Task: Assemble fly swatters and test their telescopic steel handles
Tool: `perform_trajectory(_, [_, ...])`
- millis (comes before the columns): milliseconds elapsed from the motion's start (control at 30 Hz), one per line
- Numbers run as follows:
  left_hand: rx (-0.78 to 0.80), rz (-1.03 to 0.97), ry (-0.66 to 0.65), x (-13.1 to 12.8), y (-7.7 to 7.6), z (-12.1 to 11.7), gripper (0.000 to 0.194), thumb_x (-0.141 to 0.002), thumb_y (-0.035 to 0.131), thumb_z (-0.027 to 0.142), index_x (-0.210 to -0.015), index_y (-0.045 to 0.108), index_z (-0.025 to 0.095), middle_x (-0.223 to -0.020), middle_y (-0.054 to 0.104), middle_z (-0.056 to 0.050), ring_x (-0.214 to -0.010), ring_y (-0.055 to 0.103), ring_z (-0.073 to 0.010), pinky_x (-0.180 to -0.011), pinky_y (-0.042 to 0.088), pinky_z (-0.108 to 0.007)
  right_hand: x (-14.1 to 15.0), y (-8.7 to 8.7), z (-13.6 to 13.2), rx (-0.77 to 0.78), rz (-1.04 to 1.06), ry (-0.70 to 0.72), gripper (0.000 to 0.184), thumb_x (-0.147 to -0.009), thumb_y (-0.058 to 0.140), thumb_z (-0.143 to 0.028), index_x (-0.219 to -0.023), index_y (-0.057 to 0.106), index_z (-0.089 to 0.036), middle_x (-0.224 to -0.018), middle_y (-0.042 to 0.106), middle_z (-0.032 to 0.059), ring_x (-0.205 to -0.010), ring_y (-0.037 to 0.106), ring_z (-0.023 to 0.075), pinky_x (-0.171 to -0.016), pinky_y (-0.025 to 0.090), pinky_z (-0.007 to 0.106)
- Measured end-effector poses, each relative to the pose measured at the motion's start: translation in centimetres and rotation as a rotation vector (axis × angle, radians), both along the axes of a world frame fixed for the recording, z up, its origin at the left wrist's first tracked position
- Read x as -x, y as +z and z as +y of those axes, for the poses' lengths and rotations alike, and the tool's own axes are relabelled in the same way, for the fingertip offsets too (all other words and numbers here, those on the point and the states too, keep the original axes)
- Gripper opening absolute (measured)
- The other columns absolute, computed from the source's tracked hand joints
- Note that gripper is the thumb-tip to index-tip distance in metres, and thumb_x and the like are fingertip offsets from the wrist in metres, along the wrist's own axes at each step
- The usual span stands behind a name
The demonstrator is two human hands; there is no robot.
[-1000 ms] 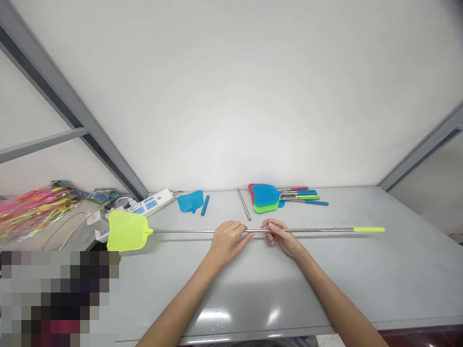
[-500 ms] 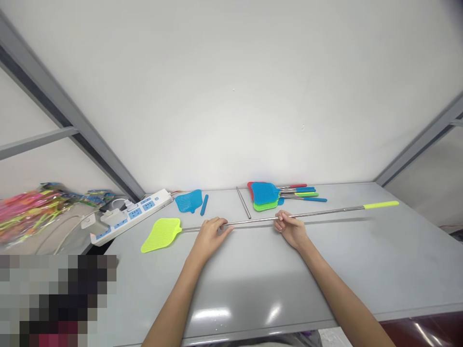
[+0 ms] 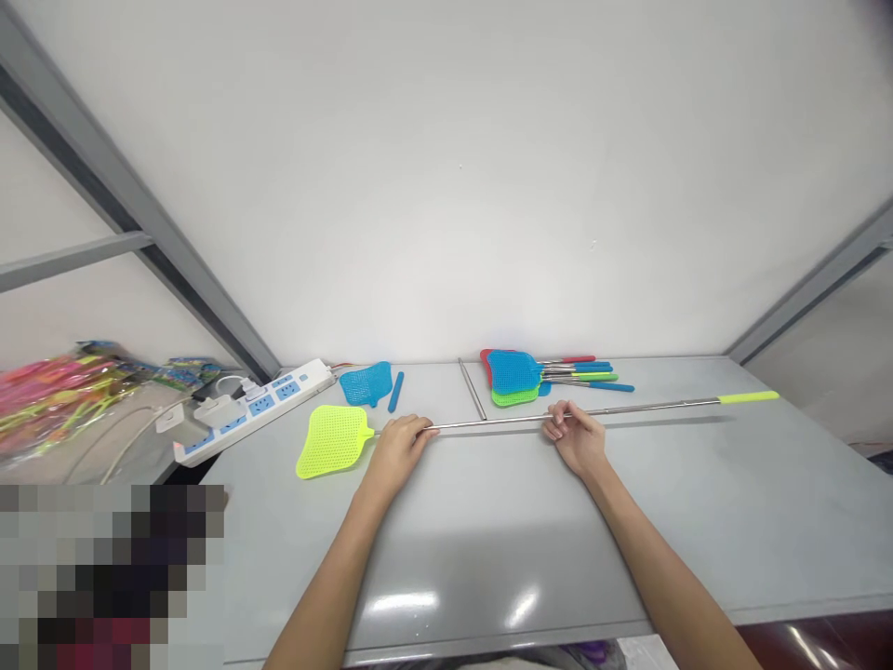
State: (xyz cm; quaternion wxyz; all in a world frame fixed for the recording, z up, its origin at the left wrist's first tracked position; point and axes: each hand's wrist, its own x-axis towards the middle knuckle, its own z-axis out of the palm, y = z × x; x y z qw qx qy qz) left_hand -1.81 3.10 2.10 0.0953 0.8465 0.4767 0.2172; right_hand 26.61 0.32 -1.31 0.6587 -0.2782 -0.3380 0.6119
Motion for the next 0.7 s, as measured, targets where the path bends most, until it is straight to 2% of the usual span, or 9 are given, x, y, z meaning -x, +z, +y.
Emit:
perform_trajectory(167, [-0.030, -0.014, -0.043, -1.3, -0.4, -0.8, 0.027, -0.082, 0.033, 0.035, -0.077, 0.054, 0.019, -0.070, 0.055, -0.001, -0.070, 0.049, -0.0146, -0.065, 0.033, -0.026, 1.3, 0.2, -0.4, 0.007, -0.291, 0.125, 0.024, -0.077, 0.041, -0.032, -0.067, 0.056, -0.016, -0.048, 0.037, -0.0006, -0.046, 0.034, 0.0105, -0.046, 0.025, 0.026])
perform_trajectory(267, [-0.035, -0.032, -0.060, -2.2, -0.6, -1.4, 0.027, -0.082, 0.033, 0.035, -0.078, 0.054, 0.019, -0.069, 0.054, -0.001, -0.069, 0.049, -0.0139, -0.066, 0.034, -0.026, 2.0, 0.4, -0.6, 0.015, -0.394, 0.185, 0.022, -0.076, 0.042, -0.032, -0.073, 0.056, -0.015, -0.049, 0.040, -0.0007, -0.046, 0.035, 0.0103, -0.047, 0.025, 0.025])
perform_trajectory(500, [-0.053, -0.056, -0.096, -2.8, -0.8, -1.9, 0.026, -0.082, 0.034, 0.034, -0.082, 0.056, 0.019, -0.071, 0.056, -0.001, -0.070, 0.049, -0.0134, -0.067, 0.035, -0.027, 2.5, 0.5, -0.7, 0.027, -0.558, 0.215, 0.025, -0.076, 0.045, -0.036, -0.074, 0.056, -0.014, -0.048, 0.040, -0.0014, -0.046, 0.035, 0.0096, -0.046, 0.025, 0.024])
perform_trajectory(700, [-0.033, -0.014, -0.110, -2.8, -0.9, -2.1, 0.029, -0.083, 0.031, 0.034, -0.086, 0.056, 0.019, -0.073, 0.057, -0.003, -0.071, 0.050, -0.0141, -0.066, 0.035, -0.027, 2.7, 0.5, -0.8, 0.022, -0.586, 0.222, 0.027, -0.077, 0.044, -0.037, -0.070, 0.056, -0.014, -0.048, 0.040, -0.0015, -0.046, 0.035, 0.0094, -0.046, 0.026, 0.023])
